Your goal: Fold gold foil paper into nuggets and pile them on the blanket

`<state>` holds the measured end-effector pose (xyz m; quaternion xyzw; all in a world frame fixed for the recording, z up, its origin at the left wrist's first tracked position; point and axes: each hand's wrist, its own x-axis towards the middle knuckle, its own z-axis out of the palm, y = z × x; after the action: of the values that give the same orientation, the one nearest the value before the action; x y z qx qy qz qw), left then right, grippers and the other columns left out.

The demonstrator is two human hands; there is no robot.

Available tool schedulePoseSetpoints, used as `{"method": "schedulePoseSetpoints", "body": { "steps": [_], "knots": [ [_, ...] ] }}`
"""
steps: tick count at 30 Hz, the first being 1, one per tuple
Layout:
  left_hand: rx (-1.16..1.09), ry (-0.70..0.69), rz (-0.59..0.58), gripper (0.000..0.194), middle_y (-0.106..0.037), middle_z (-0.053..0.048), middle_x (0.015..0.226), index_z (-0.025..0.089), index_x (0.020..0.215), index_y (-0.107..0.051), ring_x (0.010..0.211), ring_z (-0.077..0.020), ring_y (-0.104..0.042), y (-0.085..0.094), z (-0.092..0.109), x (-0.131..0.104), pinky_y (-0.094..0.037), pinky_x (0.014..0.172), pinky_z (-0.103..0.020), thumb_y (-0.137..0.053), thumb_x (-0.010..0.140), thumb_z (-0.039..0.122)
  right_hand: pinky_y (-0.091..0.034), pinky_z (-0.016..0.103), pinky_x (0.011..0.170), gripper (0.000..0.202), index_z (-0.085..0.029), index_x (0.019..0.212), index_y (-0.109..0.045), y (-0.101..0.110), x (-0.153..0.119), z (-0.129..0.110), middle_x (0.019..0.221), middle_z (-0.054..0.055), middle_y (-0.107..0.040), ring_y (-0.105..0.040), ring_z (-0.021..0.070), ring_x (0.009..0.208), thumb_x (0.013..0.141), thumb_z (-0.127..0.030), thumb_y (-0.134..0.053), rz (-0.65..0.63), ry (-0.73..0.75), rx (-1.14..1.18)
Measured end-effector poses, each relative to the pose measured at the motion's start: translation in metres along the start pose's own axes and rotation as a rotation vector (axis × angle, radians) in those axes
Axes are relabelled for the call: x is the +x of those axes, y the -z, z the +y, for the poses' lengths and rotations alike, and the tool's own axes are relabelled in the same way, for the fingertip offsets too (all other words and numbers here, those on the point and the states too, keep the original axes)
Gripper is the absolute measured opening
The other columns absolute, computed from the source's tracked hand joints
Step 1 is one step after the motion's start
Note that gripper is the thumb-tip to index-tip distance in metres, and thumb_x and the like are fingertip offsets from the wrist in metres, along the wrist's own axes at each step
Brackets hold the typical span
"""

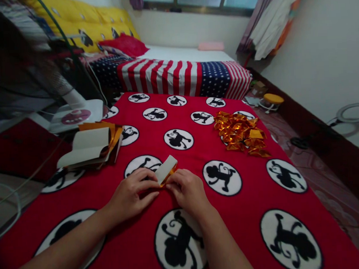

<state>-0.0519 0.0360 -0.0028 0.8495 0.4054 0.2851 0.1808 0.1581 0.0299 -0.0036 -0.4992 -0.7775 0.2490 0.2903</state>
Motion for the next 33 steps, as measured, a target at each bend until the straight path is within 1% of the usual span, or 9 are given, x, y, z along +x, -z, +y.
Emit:
{"method": "schedulePoseSetpoints", "body": {
  "steps": [2, 5, 14, 21, 27, 33],
  "knots": [
    [-0.016, 0.012, 0.04, 0.008, -0.064, -0.005, 0.097, 0.022, 0.087, -0.072, 0.095, -0.0192, -0.057, -0.004, 0.001, -0.002, -0.047, 0.084, -0.034, -0.066, 0.082, 0.024, -0.038, 0.025, 0.068, 0.006, -0.022, 0.082, -0.066, -0.002, 0.001, -0.001, 0.083, 0.0, -0.065, -0.056, 0.0153, 0.08, 0.082, -0.016, -0.067, 0.011, -0.032, -0.022],
    [-0.035, 0.035, 0.086, 0.008, -0.065, -0.004, 0.09, 0.02, 0.08, -0.072, 0.091, -0.018, -0.057, -0.008, 0.002, -0.001, -0.047, 0.081, -0.033, -0.065, 0.084, 0.023, -0.037, 0.025, 0.068, 0.006, -0.021, 0.079, -0.065, -0.004, 0.003, -0.005, 0.082, -0.001, -0.065, -0.057, 0.015, 0.079, 0.081, -0.016, -0.067, 0.038, -0.073, -0.039],
    [-0.036, 0.088, 0.117, 0.011, -0.065, -0.004, 0.084, 0.018, 0.075, -0.067, 0.088, -0.0181, -0.056, -0.012, 0.004, 0.002, -0.047, 0.081, -0.034, -0.062, 0.084, 0.019, -0.035, 0.024, 0.063, 0.008, -0.021, 0.073, -0.061, -0.011, 0.003, -0.013, 0.075, -0.001, -0.063, -0.057, 0.0142, 0.072, 0.08, -0.018, -0.065, 0.099, -0.187, -0.136],
    [0.023, 0.125, 0.11, 0.013, -0.062, -0.004, 0.086, 0.018, 0.072, -0.062, 0.089, -0.0185, -0.054, -0.014, 0.004, 0.003, -0.046, 0.079, -0.033, -0.059, 0.085, 0.018, -0.036, 0.024, 0.062, 0.006, -0.021, 0.077, -0.063, -0.015, 0.002, -0.018, 0.077, 0.0, -0.064, -0.058, 0.0139, 0.069, 0.082, -0.021, -0.061, 0.141, -0.244, -0.163],
    [0.063, 0.17, 0.088, 0.013, -0.061, -0.003, 0.087, 0.018, 0.071, -0.06, 0.091, -0.0189, -0.054, -0.013, 0.007, 0.005, -0.046, 0.077, -0.032, -0.059, 0.084, 0.018, -0.036, 0.024, 0.06, 0.005, -0.022, 0.076, -0.065, -0.017, 0.002, -0.018, 0.076, -0.001, -0.066, -0.059, 0.0137, 0.067, 0.081, -0.022, -0.063, 0.171, -0.27, -0.159],
    [0.088, 0.173, 0.089, 0.013, -0.061, -0.003, 0.087, 0.019, 0.07, -0.059, 0.091, -0.0192, -0.055, -0.014, 0.007, 0.007, -0.047, 0.077, -0.032, -0.06, 0.083, 0.018, -0.037, 0.024, 0.061, 0.005, -0.023, 0.077, -0.067, -0.017, 0.002, -0.016, 0.078, -0.001, -0.068, -0.061, 0.0144, 0.068, 0.081, -0.023, -0.064, 0.185, -0.264, -0.146]
  ]
}}
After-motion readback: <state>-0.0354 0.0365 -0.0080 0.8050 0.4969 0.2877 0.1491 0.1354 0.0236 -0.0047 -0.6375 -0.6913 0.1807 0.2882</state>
